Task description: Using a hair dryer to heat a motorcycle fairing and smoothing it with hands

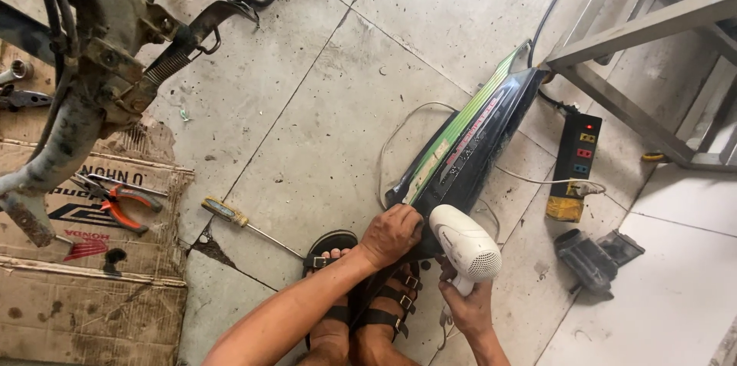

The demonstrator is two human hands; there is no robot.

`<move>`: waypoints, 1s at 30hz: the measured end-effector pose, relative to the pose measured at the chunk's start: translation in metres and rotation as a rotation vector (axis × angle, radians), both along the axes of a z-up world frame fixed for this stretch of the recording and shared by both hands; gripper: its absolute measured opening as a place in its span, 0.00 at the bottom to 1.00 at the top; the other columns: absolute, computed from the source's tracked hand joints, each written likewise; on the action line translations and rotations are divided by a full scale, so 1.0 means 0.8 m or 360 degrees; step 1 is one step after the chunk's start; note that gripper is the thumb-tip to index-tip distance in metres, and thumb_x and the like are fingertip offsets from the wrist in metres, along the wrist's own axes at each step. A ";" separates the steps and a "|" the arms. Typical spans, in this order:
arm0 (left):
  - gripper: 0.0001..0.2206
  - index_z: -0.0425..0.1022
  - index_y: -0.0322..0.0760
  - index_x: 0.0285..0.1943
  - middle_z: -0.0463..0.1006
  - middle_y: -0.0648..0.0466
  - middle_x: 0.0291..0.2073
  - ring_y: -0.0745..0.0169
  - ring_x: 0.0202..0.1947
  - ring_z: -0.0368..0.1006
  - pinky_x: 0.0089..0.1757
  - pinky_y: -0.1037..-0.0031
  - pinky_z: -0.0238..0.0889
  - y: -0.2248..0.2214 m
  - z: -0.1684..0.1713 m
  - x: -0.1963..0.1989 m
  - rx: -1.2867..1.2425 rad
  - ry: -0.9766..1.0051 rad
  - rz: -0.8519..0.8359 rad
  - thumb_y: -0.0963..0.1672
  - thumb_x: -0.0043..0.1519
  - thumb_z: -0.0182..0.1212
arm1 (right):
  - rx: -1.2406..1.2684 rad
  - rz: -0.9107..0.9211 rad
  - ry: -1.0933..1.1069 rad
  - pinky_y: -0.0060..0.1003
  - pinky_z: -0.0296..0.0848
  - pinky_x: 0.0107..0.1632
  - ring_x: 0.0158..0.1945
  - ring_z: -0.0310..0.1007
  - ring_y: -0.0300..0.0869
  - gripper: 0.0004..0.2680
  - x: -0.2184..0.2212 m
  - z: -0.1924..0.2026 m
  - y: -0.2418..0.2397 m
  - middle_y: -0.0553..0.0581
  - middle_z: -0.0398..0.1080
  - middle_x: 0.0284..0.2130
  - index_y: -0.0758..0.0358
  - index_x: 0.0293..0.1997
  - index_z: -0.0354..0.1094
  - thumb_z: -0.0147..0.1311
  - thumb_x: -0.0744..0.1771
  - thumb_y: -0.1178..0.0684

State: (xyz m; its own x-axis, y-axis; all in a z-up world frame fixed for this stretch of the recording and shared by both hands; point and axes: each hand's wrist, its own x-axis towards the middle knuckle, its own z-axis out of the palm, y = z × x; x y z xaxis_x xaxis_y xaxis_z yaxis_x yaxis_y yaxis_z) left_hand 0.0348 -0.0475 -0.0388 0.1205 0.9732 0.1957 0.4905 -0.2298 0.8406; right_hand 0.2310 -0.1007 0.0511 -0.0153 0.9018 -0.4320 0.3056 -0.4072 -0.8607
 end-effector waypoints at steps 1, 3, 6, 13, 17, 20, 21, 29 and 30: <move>0.05 0.70 0.36 0.38 0.72 0.51 0.33 0.55 0.31 0.70 0.35 0.69 0.67 0.001 0.000 0.000 -0.0001 -0.0002 0.0003 0.40 0.60 0.62 | -0.0001 0.0003 -0.0002 0.41 0.79 0.53 0.37 0.77 0.44 0.22 -0.002 0.001 0.002 0.56 0.74 0.32 0.72 0.58 0.66 0.55 0.57 0.67; 0.04 0.70 0.36 0.38 0.73 0.52 0.32 0.57 0.31 0.70 0.35 0.70 0.67 0.001 0.000 0.001 -0.0018 -0.0016 0.0009 0.39 0.59 0.61 | 0.0029 0.0025 -0.0002 0.42 0.79 0.56 0.35 0.75 0.41 0.23 -0.006 0.003 0.005 0.55 0.74 0.30 0.71 0.59 0.66 0.55 0.57 0.68; 0.04 0.62 0.36 0.40 0.65 0.55 0.28 0.67 0.20 0.61 0.22 0.74 0.62 -0.007 -0.024 0.010 -0.0193 -0.0092 0.0084 0.38 0.67 0.52 | 0.0035 0.0021 -0.0073 0.33 0.77 0.37 0.30 0.74 0.40 0.19 -0.006 0.001 0.003 0.55 0.76 0.31 0.71 0.52 0.70 0.55 0.56 0.67; 0.02 0.72 0.37 0.41 0.75 0.54 0.32 0.62 0.22 0.69 0.28 0.71 0.67 -0.022 -0.039 -0.029 -0.0615 -0.0330 0.0191 0.40 0.61 0.57 | -0.0025 -0.0035 -0.0070 0.35 0.76 0.41 0.41 0.79 0.45 0.23 -0.004 -0.001 0.001 0.56 0.74 0.30 0.70 0.58 0.68 0.56 0.56 0.68; 0.09 0.76 0.36 0.46 0.79 0.54 0.36 0.68 0.22 0.69 0.27 0.78 0.68 -0.017 -0.053 -0.042 -0.0714 -0.0298 0.0338 0.37 0.61 0.53 | -0.0029 -0.0041 -0.0003 0.39 0.78 0.44 0.43 0.79 0.47 0.25 -0.001 -0.002 -0.002 0.56 0.74 0.30 0.69 0.62 0.64 0.56 0.57 0.67; 0.10 0.81 0.34 0.45 0.84 0.53 0.36 0.65 0.23 0.73 0.28 0.77 0.69 -0.003 -0.035 -0.057 -0.0736 -0.0251 0.0402 0.36 0.57 0.58 | -0.0030 -0.0026 -0.0033 0.37 0.79 0.40 0.38 0.79 0.44 0.25 0.003 -0.004 -0.003 0.58 0.76 0.32 0.70 0.61 0.64 0.56 0.57 0.67; 0.09 0.83 0.33 0.45 0.85 0.52 0.36 0.62 0.24 0.75 0.30 0.73 0.69 0.002 -0.025 -0.063 -0.0736 -0.0223 0.0442 0.39 0.58 0.61 | -0.0017 0.0010 -0.0075 0.35 0.80 0.38 0.34 0.79 0.43 0.25 0.003 -0.004 -0.002 0.59 0.77 0.33 0.70 0.61 0.64 0.56 0.56 0.67; 0.04 0.82 0.36 0.38 0.81 0.54 0.24 0.67 0.18 0.68 0.24 0.76 0.65 0.007 -0.047 -0.050 -0.0770 -0.0148 0.0261 0.39 0.61 0.61 | 0.0011 0.0030 -0.0124 0.34 0.77 0.34 0.31 0.77 0.43 0.23 -0.008 0.007 0.009 0.59 0.77 0.30 0.72 0.56 0.68 0.55 0.55 0.66; 0.07 0.81 0.33 0.44 0.83 0.52 0.28 0.69 0.20 0.72 0.23 0.83 0.69 0.004 -0.061 -0.042 -0.0695 -0.0190 0.0143 0.35 0.63 0.58 | 0.0015 0.0031 -0.0138 0.34 0.76 0.33 0.30 0.77 0.42 0.21 -0.009 0.009 0.011 0.58 0.77 0.29 0.73 0.53 0.70 0.55 0.55 0.65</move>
